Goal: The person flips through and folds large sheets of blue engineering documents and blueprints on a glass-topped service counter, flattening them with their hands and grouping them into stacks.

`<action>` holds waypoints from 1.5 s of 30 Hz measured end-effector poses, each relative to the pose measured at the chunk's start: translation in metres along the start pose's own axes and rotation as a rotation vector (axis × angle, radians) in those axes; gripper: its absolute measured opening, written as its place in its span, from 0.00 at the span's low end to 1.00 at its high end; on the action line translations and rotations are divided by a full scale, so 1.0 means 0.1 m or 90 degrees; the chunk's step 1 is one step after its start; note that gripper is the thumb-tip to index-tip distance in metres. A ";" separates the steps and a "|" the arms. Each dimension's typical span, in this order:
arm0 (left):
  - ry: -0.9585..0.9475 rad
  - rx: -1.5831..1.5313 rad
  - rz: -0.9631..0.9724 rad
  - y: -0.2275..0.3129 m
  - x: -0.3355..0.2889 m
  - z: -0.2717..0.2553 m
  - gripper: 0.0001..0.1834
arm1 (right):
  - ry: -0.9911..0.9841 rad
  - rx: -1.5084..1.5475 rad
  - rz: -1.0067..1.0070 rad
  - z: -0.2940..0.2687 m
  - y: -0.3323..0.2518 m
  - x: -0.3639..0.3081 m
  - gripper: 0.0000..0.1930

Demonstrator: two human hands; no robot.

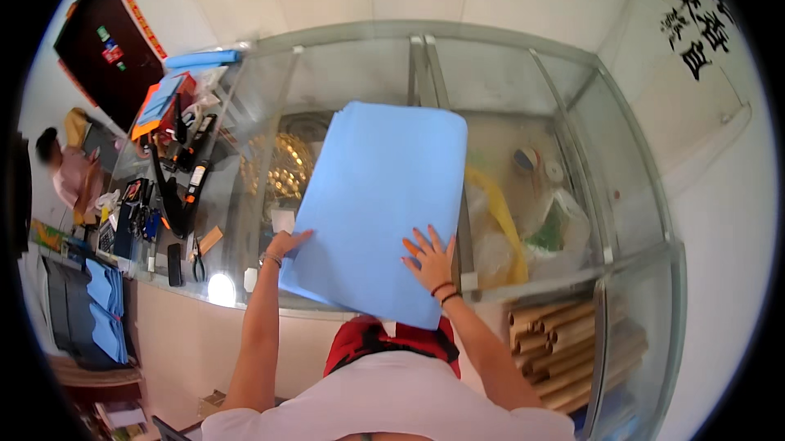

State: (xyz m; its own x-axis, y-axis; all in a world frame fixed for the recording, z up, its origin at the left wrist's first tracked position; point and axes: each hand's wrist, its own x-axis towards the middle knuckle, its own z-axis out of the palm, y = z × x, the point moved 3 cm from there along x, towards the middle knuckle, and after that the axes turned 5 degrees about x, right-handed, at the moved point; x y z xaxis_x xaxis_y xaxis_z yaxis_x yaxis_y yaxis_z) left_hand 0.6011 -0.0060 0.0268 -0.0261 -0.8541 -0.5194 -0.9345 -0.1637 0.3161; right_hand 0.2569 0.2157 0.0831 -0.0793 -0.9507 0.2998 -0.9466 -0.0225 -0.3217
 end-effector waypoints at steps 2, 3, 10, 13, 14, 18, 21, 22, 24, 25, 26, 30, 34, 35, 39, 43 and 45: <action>0.038 0.101 -0.034 -0.13 -0.06 0.06 0.64 | -0.013 0.021 0.006 0.06 -0.11 -0.01 0.19; 0.045 0.155 -0.037 -0.04 -0.07 0.14 0.67 | -0.024 -0.011 0.002 0.03 -0.08 -0.02 0.19; 0.107 0.117 0.037 0.24 -0.61 0.10 0.64 | -0.197 0.124 -0.032 0.07 0.35 0.18 0.19; 0.331 0.042 0.128 0.52 -1.30 0.46 0.59 | -0.242 0.202 -0.020 0.18 1.00 0.81 0.21; 0.370 -0.001 0.167 0.61 -1.57 0.56 0.60 | -0.192 0.263 -0.020 0.22 1.25 1.10 0.22; 0.451 -0.120 0.091 0.76 -2.50 1.12 0.62 | -0.025 0.084 0.028 0.23 1.92 2.30 0.30; 0.431 -0.158 -0.119 0.83 -2.67 1.70 0.58 | -0.089 0.158 -0.041 0.27 2.43 3.04 0.33; 0.407 -0.184 -0.247 0.82 -2.67 1.86 0.54 | -0.029 0.217 0.012 0.28 2.53 3.19 0.33; 0.330 -0.322 -0.314 0.80 -2.70 2.12 0.58 | 0.017 0.286 0.057 0.34 2.45 3.32 0.33; 0.243 -0.458 -0.369 0.76 -2.72 2.25 0.62 | -0.090 0.253 0.100 0.36 2.40 3.34 0.35; 0.250 -0.460 -0.376 0.68 -2.70 2.27 0.62 | -0.189 0.218 0.139 0.33 2.29 3.37 0.37; -0.193 -0.976 -0.098 0.99 -2.72 2.16 0.47 | -0.144 0.245 0.194 0.24 2.49 3.43 0.34; -0.013 -0.912 -0.114 0.72 -2.29 3.31 0.50 | -0.142 0.271 0.149 0.37 2.32 3.38 0.34; 0.013 -0.839 -0.121 0.51 -2.12 3.78 0.54 | -0.164 0.296 0.161 0.45 2.21 3.31 0.34; 0.071 -0.862 -0.149 0.35 -1.89 3.53 0.49 | -0.194 0.229 0.215 0.25 2.36 3.10 0.34; 0.159 -0.906 -0.157 -0.05 -2.08 3.12 0.45 | -0.107 0.133 0.236 0.36 2.61 2.67 0.35; 0.162 -0.901 -0.114 -0.24 -2.08 2.83 0.43 | -0.015 0.103 0.202 0.30 3.10 2.53 0.35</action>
State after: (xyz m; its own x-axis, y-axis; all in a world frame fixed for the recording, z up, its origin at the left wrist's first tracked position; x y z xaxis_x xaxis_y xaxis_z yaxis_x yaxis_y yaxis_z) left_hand 0.5287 0.3151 -0.0980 0.2549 -0.8087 -0.5302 0.2130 -0.4878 0.8465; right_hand -0.0475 -0.0410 0.0324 -0.3531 -0.9248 0.1420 -0.8142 0.2289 -0.5336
